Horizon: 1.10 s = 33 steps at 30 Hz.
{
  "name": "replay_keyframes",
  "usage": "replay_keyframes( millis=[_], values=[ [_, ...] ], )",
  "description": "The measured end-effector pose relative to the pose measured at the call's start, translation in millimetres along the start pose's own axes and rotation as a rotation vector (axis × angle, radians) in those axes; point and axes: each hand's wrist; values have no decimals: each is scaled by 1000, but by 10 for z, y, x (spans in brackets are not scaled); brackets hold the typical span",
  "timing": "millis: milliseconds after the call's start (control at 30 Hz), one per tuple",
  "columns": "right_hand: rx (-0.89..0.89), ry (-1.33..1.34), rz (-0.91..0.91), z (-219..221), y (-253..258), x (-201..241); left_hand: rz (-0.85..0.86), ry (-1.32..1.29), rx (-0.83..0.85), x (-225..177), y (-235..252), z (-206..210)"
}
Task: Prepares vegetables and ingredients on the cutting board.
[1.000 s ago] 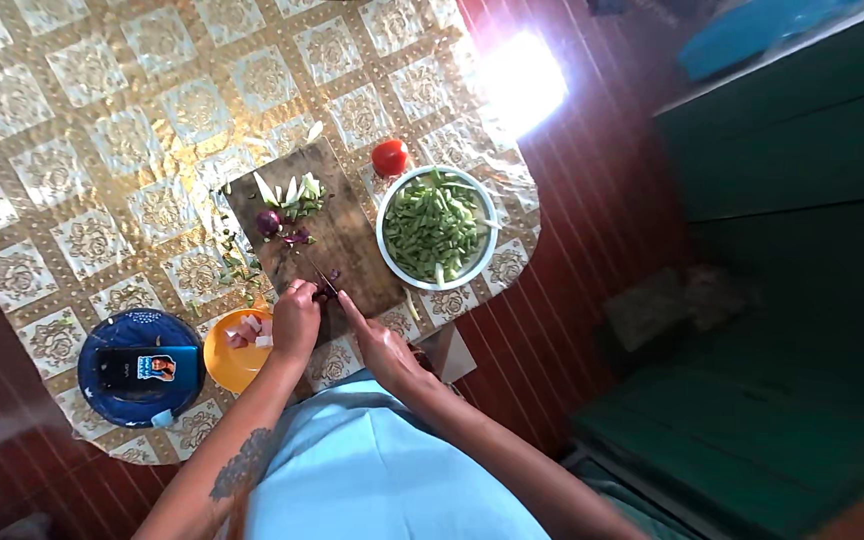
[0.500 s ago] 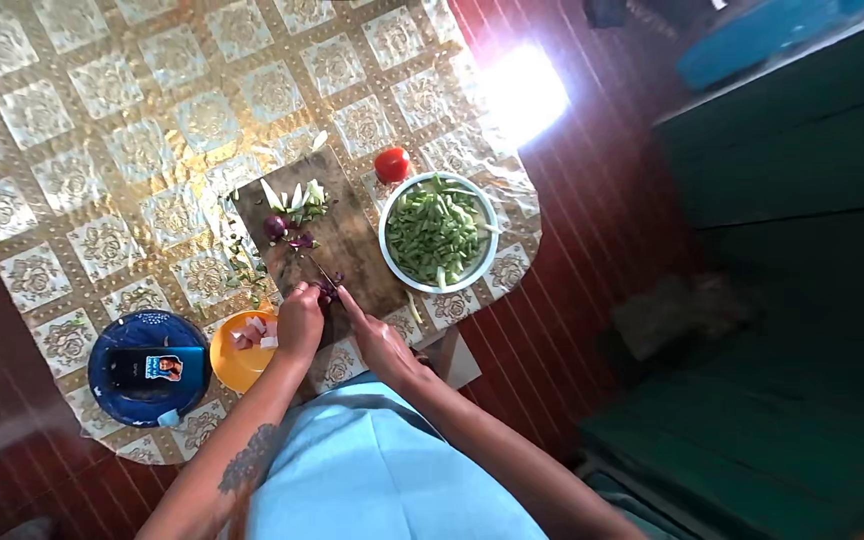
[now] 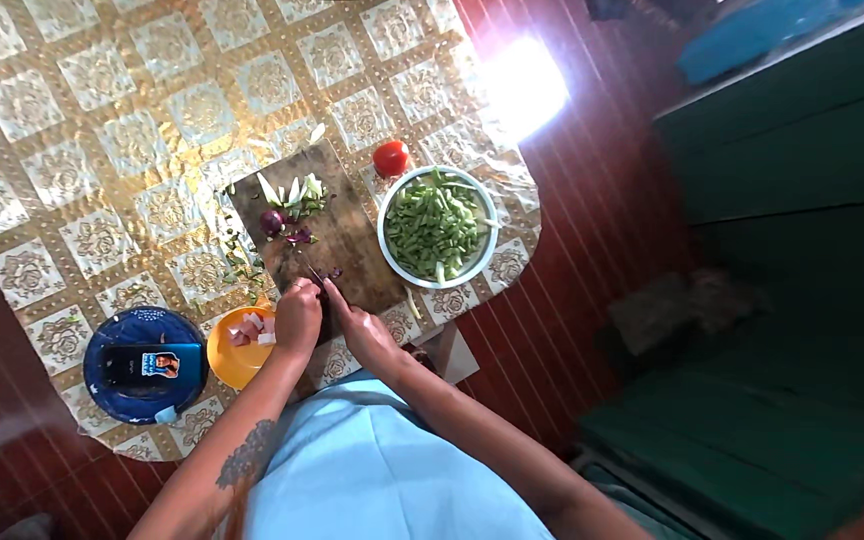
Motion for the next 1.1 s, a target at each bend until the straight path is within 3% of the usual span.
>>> replay_keyframes(
  millis=[167,300,433,533,633,700,967,1100],
  values=[
    [-25,-71,-44,-90,9,-37,-15,4,-9,-31,4,-12],
    [-149,-74,-88,-131,-117,-140,-28,-30,30,-39,4,-124],
    [-114,-50,-30,-192,-199,-149,23,-55,-60,28,-144,-192],
    [-103,-41,-13,-197,-220,-151,246,28,-195,114,-268,-161],
    [-124,-9,-13,-193,-243,-137,533,31,-93,151,-292,-103],
    [-132,-8,-12,-200,-257,-130,610,60,8,204,-241,-51],
    [-86,-55,62,-315,-457,-281,563,120,110,393,53,-35],
    [-148,13,86,-278,-625,-548,514,54,65,368,92,-68]
  ],
)
Point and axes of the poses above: each hand's wrist, its own y-axis towards the middle knuckle, its own z-axis out of the palm, x = y × z, and after that the axes turned 5 degrees about z, right-handed
